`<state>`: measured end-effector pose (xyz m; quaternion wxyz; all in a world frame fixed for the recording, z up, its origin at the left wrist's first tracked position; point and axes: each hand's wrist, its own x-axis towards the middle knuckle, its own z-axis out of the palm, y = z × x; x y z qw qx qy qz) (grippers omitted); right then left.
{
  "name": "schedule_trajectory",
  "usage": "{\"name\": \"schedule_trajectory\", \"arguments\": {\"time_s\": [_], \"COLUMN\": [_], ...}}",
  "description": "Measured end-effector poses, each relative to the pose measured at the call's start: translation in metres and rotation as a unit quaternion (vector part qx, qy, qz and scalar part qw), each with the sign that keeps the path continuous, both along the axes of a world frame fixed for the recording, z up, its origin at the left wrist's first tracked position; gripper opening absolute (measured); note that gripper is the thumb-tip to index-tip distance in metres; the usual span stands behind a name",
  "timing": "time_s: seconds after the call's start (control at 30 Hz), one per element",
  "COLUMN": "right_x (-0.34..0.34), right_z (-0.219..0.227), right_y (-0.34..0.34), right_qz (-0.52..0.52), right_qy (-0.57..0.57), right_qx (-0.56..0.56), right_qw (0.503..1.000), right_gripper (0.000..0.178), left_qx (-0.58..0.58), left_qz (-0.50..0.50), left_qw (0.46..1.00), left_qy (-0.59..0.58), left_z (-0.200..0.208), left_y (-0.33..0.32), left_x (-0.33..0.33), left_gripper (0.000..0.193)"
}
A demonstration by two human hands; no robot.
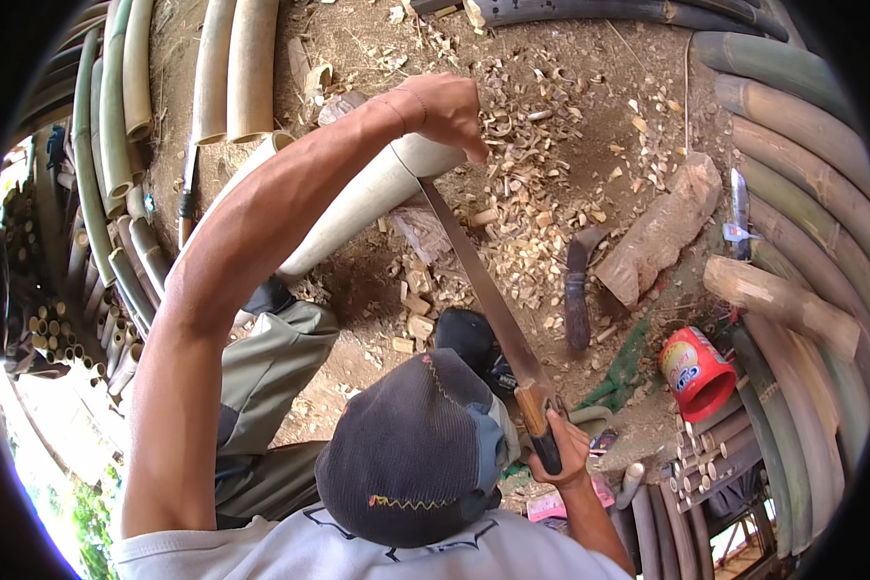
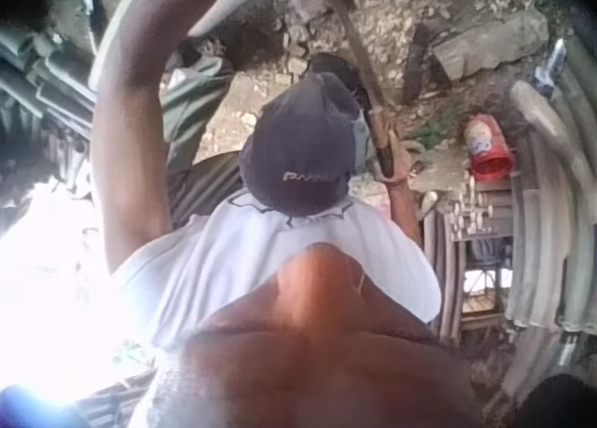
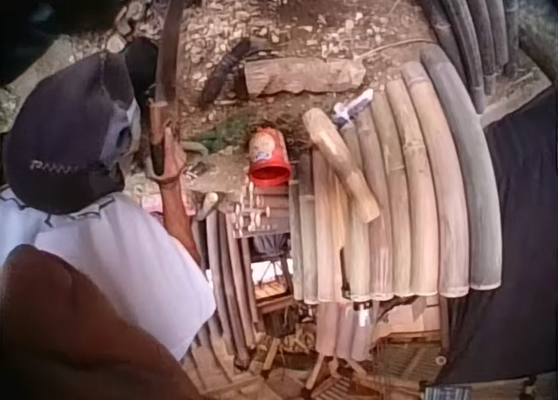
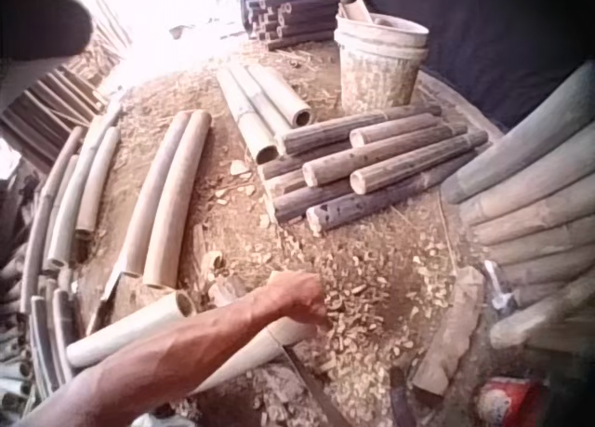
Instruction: The person sits on the ground and uses a knife to shave the outer layer off a piece of bamboo. They hold the bamboo with one hand and scrape the surface with the knife in the other, creating wood shavings. The person rotates the bamboo to work on different sides.
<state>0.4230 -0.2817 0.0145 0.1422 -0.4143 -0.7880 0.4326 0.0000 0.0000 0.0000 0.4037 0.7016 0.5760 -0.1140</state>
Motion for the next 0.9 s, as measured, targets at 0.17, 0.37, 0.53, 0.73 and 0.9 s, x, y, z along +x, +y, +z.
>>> {"name": "schedule_trajectory", "arguments": {"time_s": [0.17, 0.37, 0.53, 0.73, 0.9], "right_x": [-0.157, -0.098, -0.01, -0.198, -0.025], "right_z": [-0.039, 0.007, 0.017, -0.026, 0.023], "right_y": [0.105, 0.062, 0.013, 0.118, 0.013], "right_qz": [-0.024, 0.001, 0.008, -0.064, -0.007], "right_qy": [0.154, 0.067, 0.021, 0.153, 0.02], "right_qx": [0.054, 0.028, -0.022, 0.041, -0.021], "right_qw": [0.986, 0.997, 1.0, 0.985, 1.0], "right_gripper": [0.067, 0.061, 0.064, 0.063, 0.063], "left_qx": [0.025, -0.021, -0.04, -0.015, -0.024], "left_qz": [0.005, 0.033, 0.01, 0.022, 0.0], "left_qw": [1.0, 0.999, 0.999, 1.0, 1.0], "left_qy": [-0.004, -0.007, -0.004, 0.008, -0.014], "left_z": [-0.009, -0.014, -0.02, -0.011, -0.019], "left_y": [-0.007, -0.014, -0.02, -0.004, -0.013], "left_x": [0.021, 0.006, 0.008, 0.02, 0.003], "left_gripper": [0.033, 0.034, 0.034, 0.038, 0.041]}}
